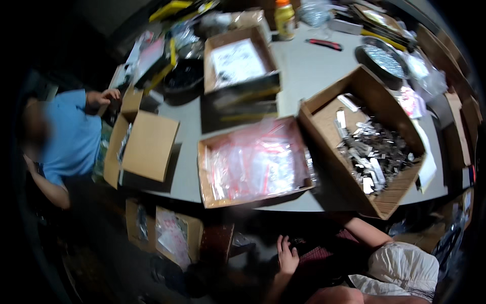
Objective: The person sorts small metal hardware parts from a cardboard box into a clear plastic bag. They handle the items by hand, occasionally picking up and inspecting individual pieces before placing them into the bag. The person also moves a stack of cardboard boxes and handles a yellow notepad during the process.
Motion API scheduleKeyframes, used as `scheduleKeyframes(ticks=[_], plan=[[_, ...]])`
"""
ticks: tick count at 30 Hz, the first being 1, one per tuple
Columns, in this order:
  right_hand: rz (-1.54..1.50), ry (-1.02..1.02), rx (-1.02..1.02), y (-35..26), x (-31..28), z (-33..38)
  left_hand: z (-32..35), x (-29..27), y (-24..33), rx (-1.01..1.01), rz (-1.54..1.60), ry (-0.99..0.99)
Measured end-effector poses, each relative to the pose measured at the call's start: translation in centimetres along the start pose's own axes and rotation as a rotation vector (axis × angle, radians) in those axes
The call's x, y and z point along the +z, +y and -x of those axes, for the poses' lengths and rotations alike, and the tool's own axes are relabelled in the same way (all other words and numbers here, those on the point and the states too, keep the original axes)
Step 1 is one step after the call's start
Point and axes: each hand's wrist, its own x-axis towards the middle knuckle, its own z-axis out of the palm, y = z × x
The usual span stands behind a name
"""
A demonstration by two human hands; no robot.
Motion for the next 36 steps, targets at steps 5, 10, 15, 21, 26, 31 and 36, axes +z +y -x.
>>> scheduleKeyframes(ticks=[5, 10, 15, 21, 26, 31, 36], plan=[[-0.152, -0.123, -0.409, -3.0, -6.9, 16.2, 2.3, -0.7, 6.9, 0.031, 0.277, -0.099], [-0.135, -0.124, -0.317, -2.3, -18.0, 22.7, -2.0, -3.9, 24.4, -0.016, 0.568, -0.223], [-0.156, 0.474, -0.425, 0.9, -29.2, 22.0, -4.8, -2.0, 33.6, 0.08, -0.08, -0.094], [0.011, 0.637, -0.354, 8.7, -37.3, 21.6, -7.4, -2.4, 35.6, 0.208, -0.438, 0.083], [-0.176, 0.432, -0.021, 9.9, -39.4, 20.2, -8.4, -1.6, 37.4, 0.368, -0.568, 0.136], [-0.568, 0.355, 0.073, 10.8, -36.2, 19.5, -7.1, -0.3, 37.7, 0.309, -0.538, 0.177], [-0.566, 0.34, 0.018, 12.0, -36.3, 15.6, -12.1, -1.5, 40.8, 0.367, -0.594, 0.216]])
